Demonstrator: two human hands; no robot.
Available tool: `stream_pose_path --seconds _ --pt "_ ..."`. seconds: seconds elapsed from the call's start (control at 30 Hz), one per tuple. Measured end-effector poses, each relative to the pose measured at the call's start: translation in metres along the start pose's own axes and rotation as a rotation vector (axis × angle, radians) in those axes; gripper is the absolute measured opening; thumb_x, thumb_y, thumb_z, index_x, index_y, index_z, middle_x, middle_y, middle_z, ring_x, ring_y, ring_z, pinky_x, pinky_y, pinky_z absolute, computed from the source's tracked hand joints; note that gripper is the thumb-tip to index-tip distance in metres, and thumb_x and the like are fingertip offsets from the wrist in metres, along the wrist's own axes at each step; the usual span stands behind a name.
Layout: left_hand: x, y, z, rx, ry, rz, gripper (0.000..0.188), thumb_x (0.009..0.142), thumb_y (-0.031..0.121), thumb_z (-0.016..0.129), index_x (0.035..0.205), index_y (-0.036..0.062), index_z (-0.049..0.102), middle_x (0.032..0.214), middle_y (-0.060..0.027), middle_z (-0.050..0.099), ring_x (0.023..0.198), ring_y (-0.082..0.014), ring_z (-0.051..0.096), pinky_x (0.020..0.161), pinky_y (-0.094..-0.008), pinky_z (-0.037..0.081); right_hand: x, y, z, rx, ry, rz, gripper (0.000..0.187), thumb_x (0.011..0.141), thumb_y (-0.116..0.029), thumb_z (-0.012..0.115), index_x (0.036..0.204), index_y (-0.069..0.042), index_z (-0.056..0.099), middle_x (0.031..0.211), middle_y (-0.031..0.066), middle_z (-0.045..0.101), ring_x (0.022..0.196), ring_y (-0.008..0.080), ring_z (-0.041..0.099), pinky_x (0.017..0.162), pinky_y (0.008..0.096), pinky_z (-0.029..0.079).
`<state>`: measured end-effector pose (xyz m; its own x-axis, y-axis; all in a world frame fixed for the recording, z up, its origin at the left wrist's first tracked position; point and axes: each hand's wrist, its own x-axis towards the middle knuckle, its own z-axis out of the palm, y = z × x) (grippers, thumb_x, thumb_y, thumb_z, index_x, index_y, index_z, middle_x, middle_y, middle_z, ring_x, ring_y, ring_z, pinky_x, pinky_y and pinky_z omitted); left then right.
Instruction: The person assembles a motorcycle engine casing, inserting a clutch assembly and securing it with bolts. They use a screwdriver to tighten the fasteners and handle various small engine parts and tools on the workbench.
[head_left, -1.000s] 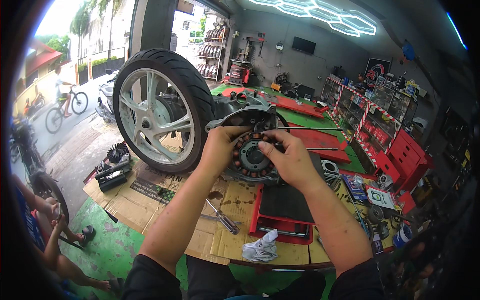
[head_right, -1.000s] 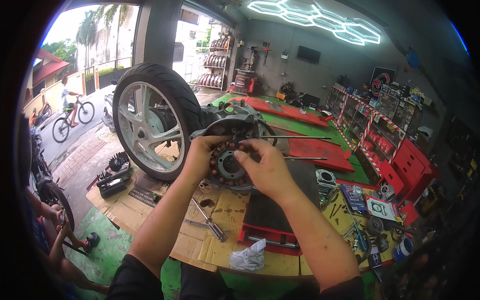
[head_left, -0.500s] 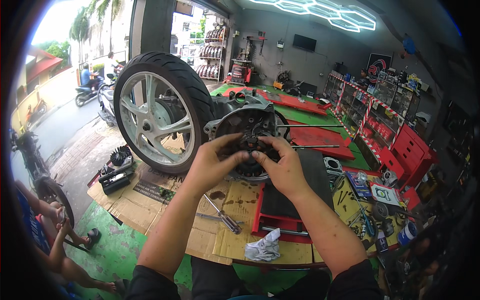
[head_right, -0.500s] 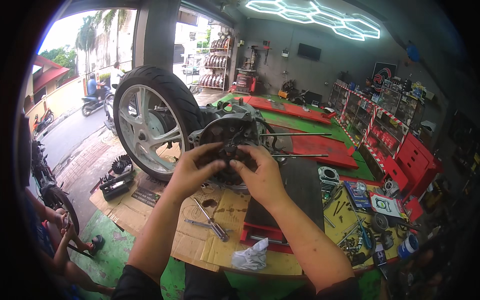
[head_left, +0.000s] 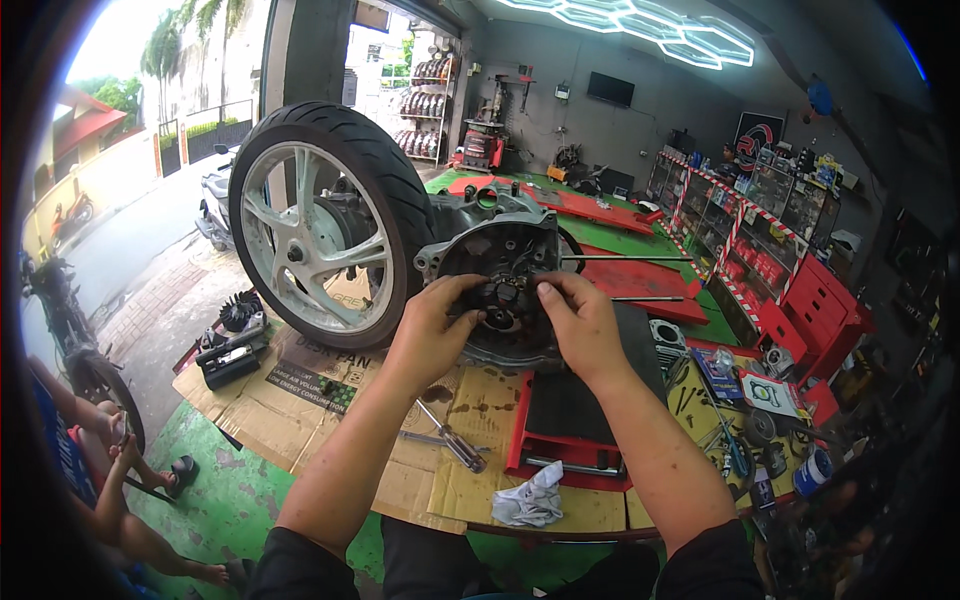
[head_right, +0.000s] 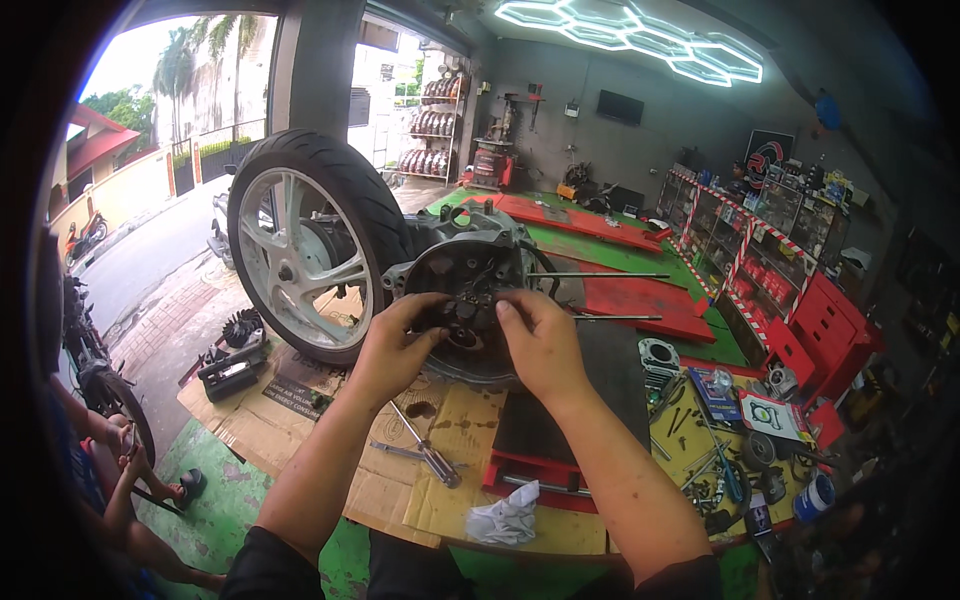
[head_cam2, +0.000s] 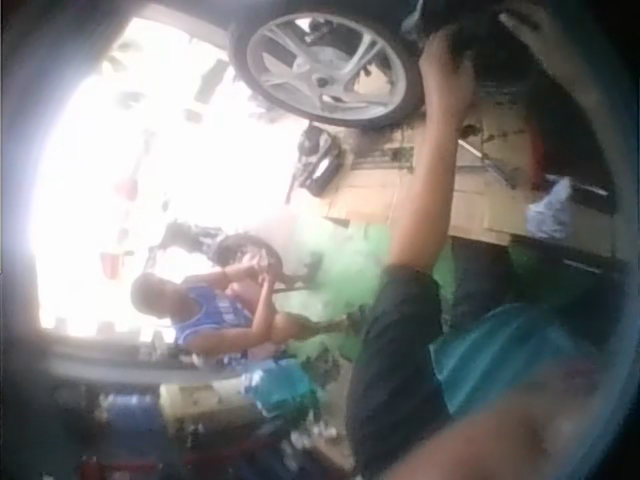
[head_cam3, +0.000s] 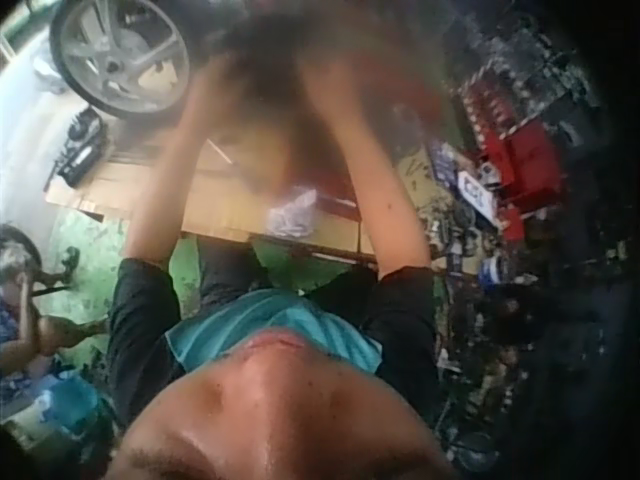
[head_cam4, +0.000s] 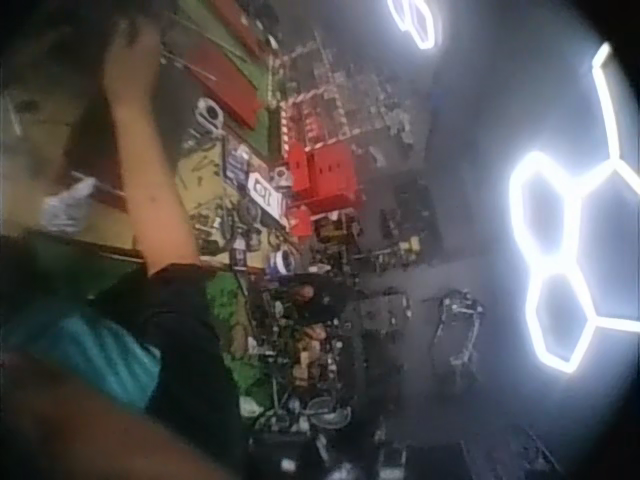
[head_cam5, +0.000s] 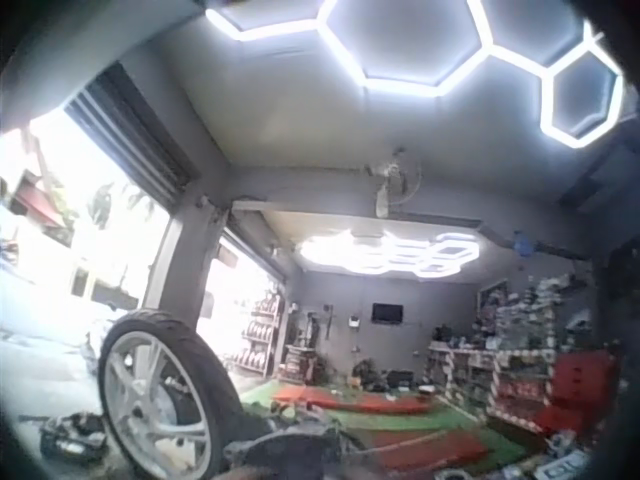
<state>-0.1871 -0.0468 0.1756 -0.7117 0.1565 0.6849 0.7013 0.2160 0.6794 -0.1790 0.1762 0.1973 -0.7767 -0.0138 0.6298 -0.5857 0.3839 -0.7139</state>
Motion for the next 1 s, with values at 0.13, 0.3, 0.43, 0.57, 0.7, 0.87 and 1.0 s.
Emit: stream_pose_path --seconds 0.13,0.3,0.43,0.57,0.7,0.87,1.0 --pt "0.005 -0.003 -0.004 -0.014 -0.073 0.0 0.045 0.09 -0.002 0.072 0.134 0.0009 0.063 0.126 -0.0204 0.07 0.115 -0.0345 0.071 0.095 -0.0421 0.057 0.015 -0.006 0.001 -0.082 0.009 0.07 0.028 0.099 -0.015 0.071 0.119 0.004 0.075 0.096 0.0134 0.079 0.089 0.0237 0.076 0.083 0.0352 0.057" --pt "0.012 0.003 -0.01 -0.133 -0.197 -0.018 0.047 0.097 -0.004 0.068 0.142 0.0017 0.057 0.142 -0.0169 0.063 0.127 -0.0233 0.065 0.1 -0.0394 0.059 0.017 -0.015 0.01 0.159 -0.003 0.164 0.026 0.099 -0.013 0.072 0.115 0.006 0.076 0.093 0.0113 0.079 0.078 0.0139 0.073 0.071 0.0312 0.055" --pt "0.016 0.018 -0.005 0.007 -0.066 -0.014 0.041 0.1 0.009 0.068 0.14 0.0021 0.061 0.127 -0.0207 0.071 0.117 -0.0286 0.071 0.096 -0.0428 0.057 0.019 -0.007 0.011 0.205 0.003 0.143 0.023 0.098 -0.011 0.073 0.112 0.007 0.078 0.092 0.0107 0.08 0.077 0.0104 0.07 0.069 0.0291 0.054" --pt "0.034 0.026 0.0 0.31 0.083 0.122 0.032 0.099 0.016 0.069 0.128 0.0014 0.071 0.108 -0.023 0.076 0.102 -0.0347 0.076 0.089 -0.0426 0.056 0.02 -0.013 0.01 0.156 0.016 0.174 0.023 0.098 -0.011 0.074 0.11 0.008 0.078 0.092 0.0104 0.08 0.079 0.0104 0.07 0.071 0.0281 0.054" --pt "0.04 0.033 0.006 0.362 0.051 0.105 0.024 0.096 0.015 0.07 0.114 0.0022 0.078 0.107 -0.0207 0.076 0.1 -0.0411 0.072 0.088 -0.0473 0.056 0.015 -0.014 0.007 0.196 0.05 0.118 0.025 0.098 -0.012 0.075 0.113 0.008 0.078 0.095 0.0103 0.08 0.084 0.0104 0.07 0.076 0.0275 0.054" --pt "0.041 0.032 0.014 0.244 0.123 0.063 0.023 0.093 0.014 0.072 0.112 0.0021 0.08 0.103 -0.02 0.077 0.098 -0.0399 0.073 0.088 -0.0456 0.056 0.009 -0.008 0.006 0.222 0.049 0.116 0.027 0.097 -0.01 0.079 0.119 0.006 0.078 0.104 0.0086 0.08 0.093 0.0106 0.07 0.086 0.0259 0.055" --pt "0.044 0.023 0.015 0.27 0.169 0.121 0.024 0.093 0.013 0.072 0.112 0.0018 0.08 0.103 -0.0192 0.077 0.098 -0.039 0.074 0.088 -0.0451 0.056 0.008 -0.009 0.005 0.281 0.013 0.111 0.028 0.099 -0.01 0.077 0.123 0.006 0.077 0.108 0.0091 0.079 0.097 0.011 0.07 0.089 0.0263 0.055"
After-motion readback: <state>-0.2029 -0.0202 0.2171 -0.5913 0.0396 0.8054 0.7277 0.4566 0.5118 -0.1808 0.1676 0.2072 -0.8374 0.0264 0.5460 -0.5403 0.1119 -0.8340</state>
